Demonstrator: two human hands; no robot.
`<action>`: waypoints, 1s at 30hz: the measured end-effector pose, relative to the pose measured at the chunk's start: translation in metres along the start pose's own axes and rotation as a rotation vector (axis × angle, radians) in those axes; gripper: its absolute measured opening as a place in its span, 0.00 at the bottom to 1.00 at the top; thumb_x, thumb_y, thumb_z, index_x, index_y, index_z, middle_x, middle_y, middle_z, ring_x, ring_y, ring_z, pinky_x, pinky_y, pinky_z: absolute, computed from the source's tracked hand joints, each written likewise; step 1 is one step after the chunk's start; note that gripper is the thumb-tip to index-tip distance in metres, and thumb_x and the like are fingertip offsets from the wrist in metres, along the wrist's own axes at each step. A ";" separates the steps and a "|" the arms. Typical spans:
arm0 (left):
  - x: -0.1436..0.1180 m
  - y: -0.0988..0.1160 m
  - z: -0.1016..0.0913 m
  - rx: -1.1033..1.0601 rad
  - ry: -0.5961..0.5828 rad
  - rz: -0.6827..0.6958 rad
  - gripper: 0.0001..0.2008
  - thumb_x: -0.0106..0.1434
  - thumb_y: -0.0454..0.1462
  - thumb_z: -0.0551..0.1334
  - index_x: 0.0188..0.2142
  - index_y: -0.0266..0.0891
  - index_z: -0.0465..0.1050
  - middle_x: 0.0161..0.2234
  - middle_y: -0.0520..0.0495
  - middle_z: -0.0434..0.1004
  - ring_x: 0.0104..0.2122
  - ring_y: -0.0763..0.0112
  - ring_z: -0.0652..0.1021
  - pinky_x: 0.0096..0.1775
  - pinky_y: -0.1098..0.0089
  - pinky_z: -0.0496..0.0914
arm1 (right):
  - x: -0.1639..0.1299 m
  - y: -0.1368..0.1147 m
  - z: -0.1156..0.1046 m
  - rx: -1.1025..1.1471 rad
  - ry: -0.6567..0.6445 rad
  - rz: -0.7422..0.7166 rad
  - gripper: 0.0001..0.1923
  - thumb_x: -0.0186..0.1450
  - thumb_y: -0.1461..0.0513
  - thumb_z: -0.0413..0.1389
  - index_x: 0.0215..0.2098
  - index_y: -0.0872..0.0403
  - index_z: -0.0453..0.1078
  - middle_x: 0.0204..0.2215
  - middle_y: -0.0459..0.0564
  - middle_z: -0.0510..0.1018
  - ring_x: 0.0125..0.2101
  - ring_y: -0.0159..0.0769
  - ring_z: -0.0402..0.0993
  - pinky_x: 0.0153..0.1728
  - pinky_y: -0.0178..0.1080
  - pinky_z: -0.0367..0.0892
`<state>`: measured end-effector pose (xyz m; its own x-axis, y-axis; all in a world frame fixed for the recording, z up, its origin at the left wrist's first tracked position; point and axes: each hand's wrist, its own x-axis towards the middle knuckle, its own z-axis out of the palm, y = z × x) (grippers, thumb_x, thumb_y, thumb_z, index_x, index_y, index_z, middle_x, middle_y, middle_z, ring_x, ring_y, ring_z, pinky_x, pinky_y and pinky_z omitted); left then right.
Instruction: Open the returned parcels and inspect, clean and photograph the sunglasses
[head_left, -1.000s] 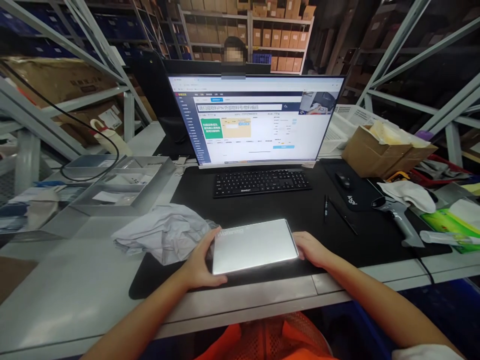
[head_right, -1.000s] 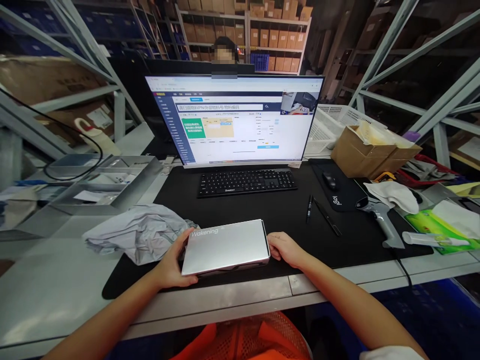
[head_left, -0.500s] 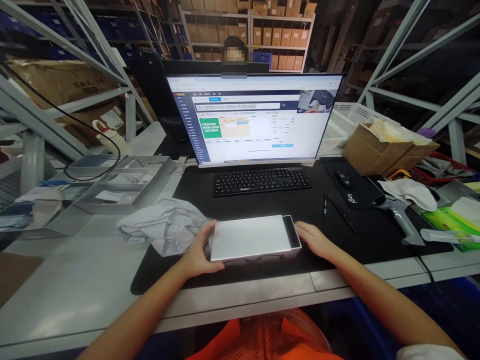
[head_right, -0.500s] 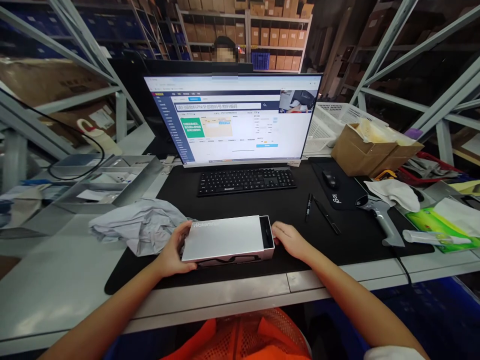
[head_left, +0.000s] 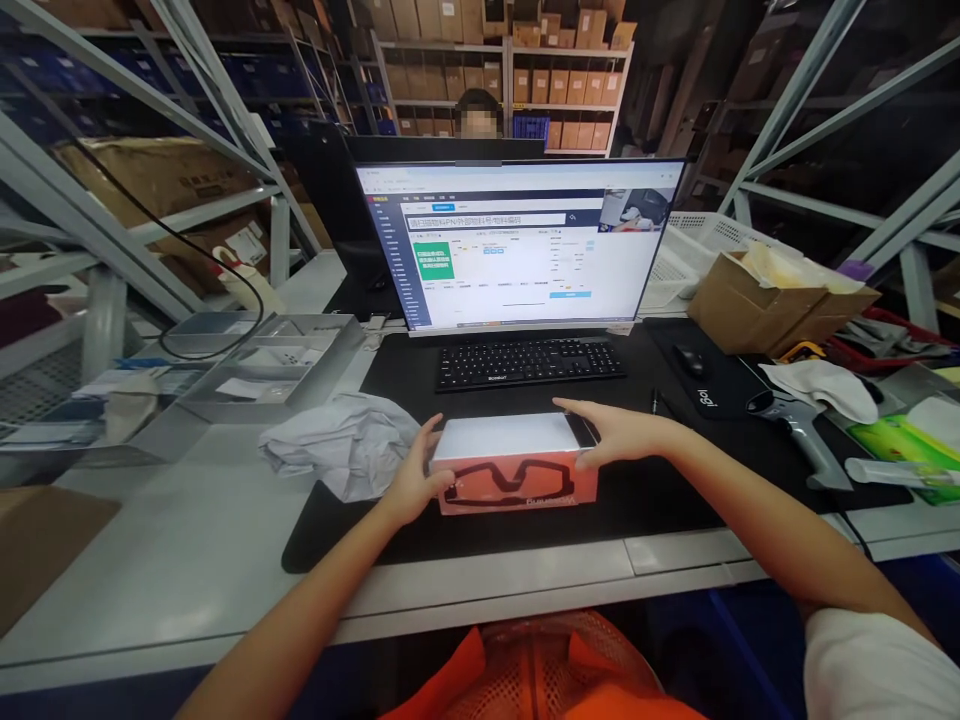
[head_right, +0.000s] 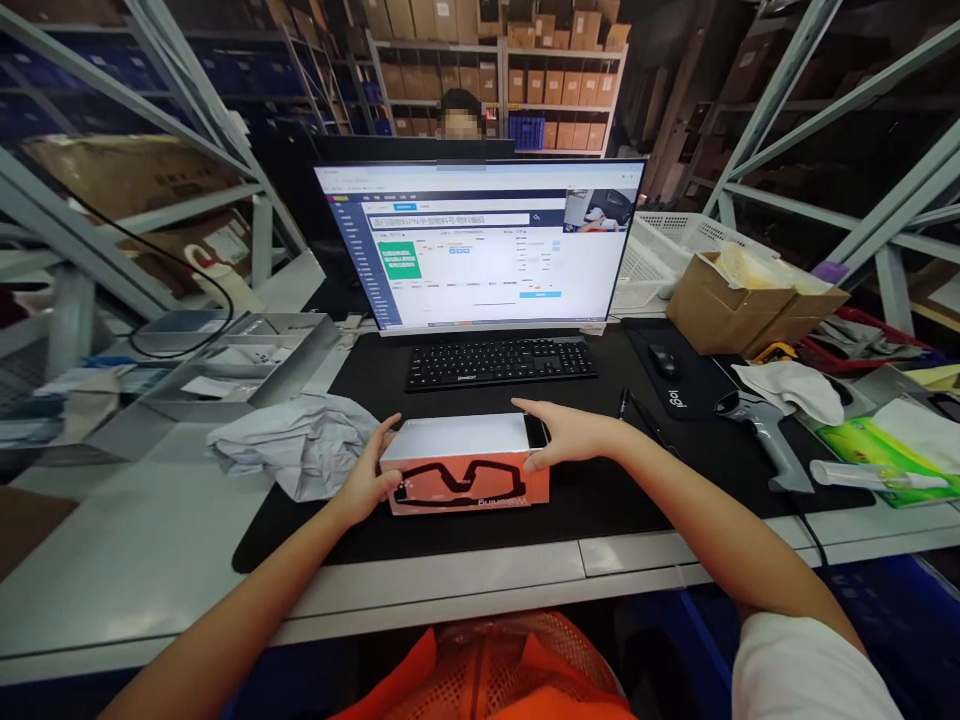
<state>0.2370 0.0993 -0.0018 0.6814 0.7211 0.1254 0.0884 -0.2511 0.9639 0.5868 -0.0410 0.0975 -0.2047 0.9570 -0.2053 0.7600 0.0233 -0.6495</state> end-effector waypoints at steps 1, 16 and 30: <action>0.001 0.002 0.000 -0.005 0.006 -0.019 0.58 0.53 0.63 0.66 0.70 0.37 0.42 0.59 0.30 0.67 0.58 0.45 0.73 0.60 0.49 0.65 | 0.004 0.002 -0.004 -0.008 -0.014 -0.012 0.57 0.54 0.44 0.68 0.73 0.49 0.49 0.71 0.57 0.56 0.69 0.58 0.54 0.67 0.56 0.54; -0.013 -0.010 -0.004 -0.045 -0.015 0.072 0.54 0.49 0.59 0.72 0.66 0.43 0.49 0.61 0.32 0.65 0.61 0.46 0.69 0.62 0.50 0.62 | -0.031 0.004 0.016 0.096 0.096 -0.010 0.56 0.54 0.53 0.71 0.73 0.45 0.47 0.72 0.55 0.54 0.69 0.54 0.53 0.68 0.57 0.50; -0.034 -0.029 -0.004 0.208 0.013 0.410 0.51 0.53 0.59 0.69 0.69 0.48 0.48 0.63 0.34 0.60 0.61 0.38 0.66 0.61 0.44 0.60 | -0.037 -0.041 0.042 -0.286 0.052 0.029 0.68 0.45 0.49 0.73 0.75 0.48 0.43 0.61 0.60 0.67 0.59 0.58 0.66 0.64 0.58 0.58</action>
<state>0.2082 0.0851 -0.0329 0.6814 0.5427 0.4910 -0.0415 -0.6412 0.7663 0.5372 -0.0893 0.1005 -0.1541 0.9719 -0.1780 0.9096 0.0692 -0.4096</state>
